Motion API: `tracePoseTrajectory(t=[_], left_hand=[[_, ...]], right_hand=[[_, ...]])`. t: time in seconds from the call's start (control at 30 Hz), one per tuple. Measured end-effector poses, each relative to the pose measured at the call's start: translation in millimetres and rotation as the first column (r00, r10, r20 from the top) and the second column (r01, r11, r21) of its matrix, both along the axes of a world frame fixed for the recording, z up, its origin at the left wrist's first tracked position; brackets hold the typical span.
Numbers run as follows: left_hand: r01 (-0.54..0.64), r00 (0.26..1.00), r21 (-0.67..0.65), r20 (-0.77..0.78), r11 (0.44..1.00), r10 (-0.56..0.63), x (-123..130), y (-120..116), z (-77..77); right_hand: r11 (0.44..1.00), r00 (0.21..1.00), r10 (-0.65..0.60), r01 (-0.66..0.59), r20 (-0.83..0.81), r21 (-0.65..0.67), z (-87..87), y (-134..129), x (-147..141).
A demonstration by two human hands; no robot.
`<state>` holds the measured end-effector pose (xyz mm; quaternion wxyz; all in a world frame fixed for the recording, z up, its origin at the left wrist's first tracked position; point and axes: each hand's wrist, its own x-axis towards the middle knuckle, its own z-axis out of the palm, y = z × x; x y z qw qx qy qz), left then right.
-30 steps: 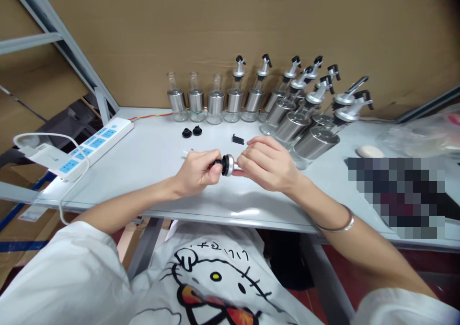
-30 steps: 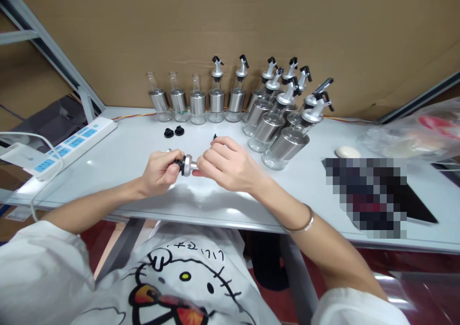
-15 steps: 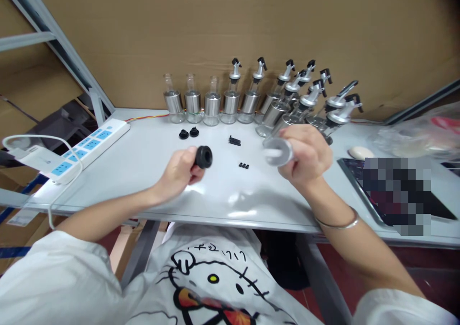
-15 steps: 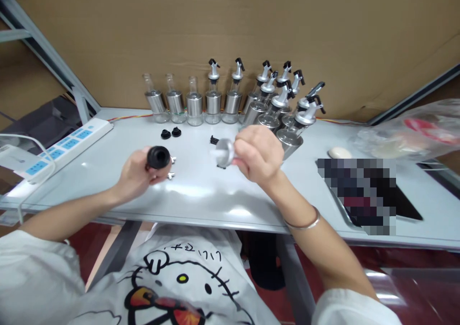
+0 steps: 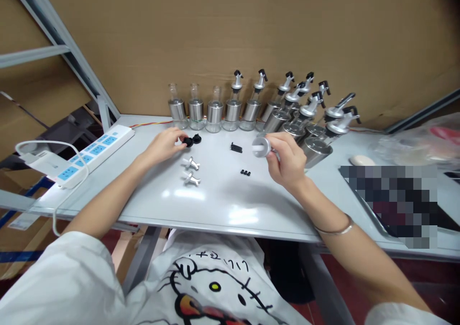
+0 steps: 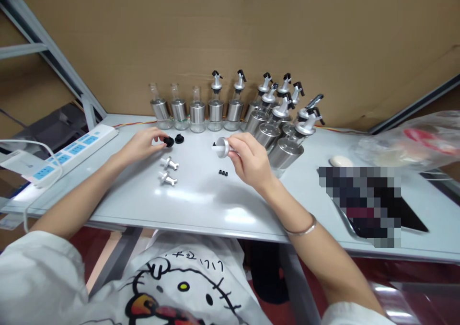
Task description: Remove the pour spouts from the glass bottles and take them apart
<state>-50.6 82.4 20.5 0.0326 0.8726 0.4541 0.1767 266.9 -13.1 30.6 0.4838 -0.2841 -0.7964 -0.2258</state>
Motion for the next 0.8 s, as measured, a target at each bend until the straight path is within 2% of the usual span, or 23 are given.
tracePoseTrajectory(t=[0.17,0.37,0.57,0.8], left_hand=[[0.07,0.984,0.028,-0.165,0.997,-0.064,-2,2,-6.6],[0.074,0.961,0.031,-0.268,0.997,-0.063,-1,1,-6.3],[0.056,0.965,0.061,-0.26,0.997,-0.038,5,-1,-6.2],[0.048,0.983,0.013,-0.176,0.999,-0.045,5,1,-9.7]], right_hand=[[0.999,0.999,0.04,-0.04,-0.009,-0.019,1.1,-1,-3],[0.995,0.994,0.102,-0.101,0.043,-0.025,1.6,-9,-11],[0.99,0.99,0.133,-0.135,0.038,0.043,4.3,-13,-16],[0.989,0.988,0.145,-0.146,0.049,0.019,3.4,-13,-16]])
